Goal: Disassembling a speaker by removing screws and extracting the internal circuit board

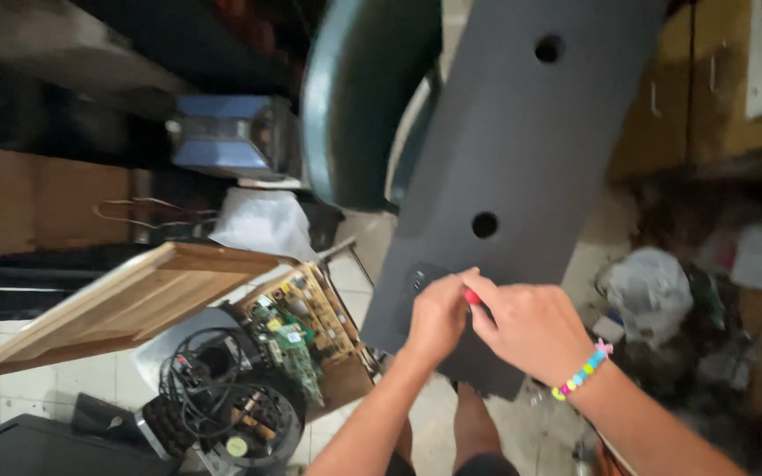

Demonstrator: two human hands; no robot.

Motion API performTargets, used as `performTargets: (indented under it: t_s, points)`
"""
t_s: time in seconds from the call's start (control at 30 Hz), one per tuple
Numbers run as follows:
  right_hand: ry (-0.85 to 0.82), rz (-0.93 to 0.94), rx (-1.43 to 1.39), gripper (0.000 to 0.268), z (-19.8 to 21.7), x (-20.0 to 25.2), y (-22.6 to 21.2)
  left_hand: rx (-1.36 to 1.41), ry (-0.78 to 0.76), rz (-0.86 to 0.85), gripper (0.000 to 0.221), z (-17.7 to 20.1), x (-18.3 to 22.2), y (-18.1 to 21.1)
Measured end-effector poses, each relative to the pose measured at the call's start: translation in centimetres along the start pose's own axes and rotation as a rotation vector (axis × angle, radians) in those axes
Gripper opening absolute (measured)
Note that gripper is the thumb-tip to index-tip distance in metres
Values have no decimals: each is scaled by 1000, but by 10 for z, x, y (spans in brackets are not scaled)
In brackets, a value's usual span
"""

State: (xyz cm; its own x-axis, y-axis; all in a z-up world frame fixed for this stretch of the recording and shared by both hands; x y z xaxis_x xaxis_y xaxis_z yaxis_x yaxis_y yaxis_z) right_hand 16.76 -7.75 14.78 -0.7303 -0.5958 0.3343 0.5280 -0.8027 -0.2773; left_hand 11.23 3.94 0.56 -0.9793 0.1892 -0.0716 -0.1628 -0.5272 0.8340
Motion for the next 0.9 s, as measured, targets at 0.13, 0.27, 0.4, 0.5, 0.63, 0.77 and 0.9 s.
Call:
performTargets:
  t_s: [0.13, 0.27, 0.4, 0.5, 0.63, 0.77, 0.9]
  points:
    - [60, 25, -51, 38, -20, -4, -1, 73, -27, -68, 27, 4, 3, 1]
    - [139, -83, -97, 38, -30, -2, 7, -58, 67, -24, 30, -12, 10, -23]
    - [257, -67, -116, 39, -33, 3, 6, -144, 186, -27, 22, -16, 11, -26]
    - [392, -71, -130, 32, -26, 8, 3, -122, 252, -44, 19, -6, 9, -19]
    - [473, -118, -141, 22, -31, 12, 6, -104, 241, -18, 5, -8, 6, -21]
    - [462, -134, -187, 20, -34, 12, 7, -12, 68, 64, 42, -16, 6, -20]
    - [404, -91, -418, 28, -43, 10, 18, 96, 124, -3, 30, -10, 6, -6]
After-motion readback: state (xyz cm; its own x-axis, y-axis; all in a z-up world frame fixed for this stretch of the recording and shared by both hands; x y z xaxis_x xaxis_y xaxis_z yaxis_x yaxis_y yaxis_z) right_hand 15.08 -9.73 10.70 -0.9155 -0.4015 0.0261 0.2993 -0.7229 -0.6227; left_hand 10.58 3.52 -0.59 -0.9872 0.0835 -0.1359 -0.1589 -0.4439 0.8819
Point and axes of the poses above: each hand's wrist, its own x-axis away from the middle knuckle, its own z-axis out of the back of the hand, y = z × x, the point moved 6 cm from there along -x, towards the middle knuckle, and after that the axes turned 11 degrees about -y, right-handed, at the moved point
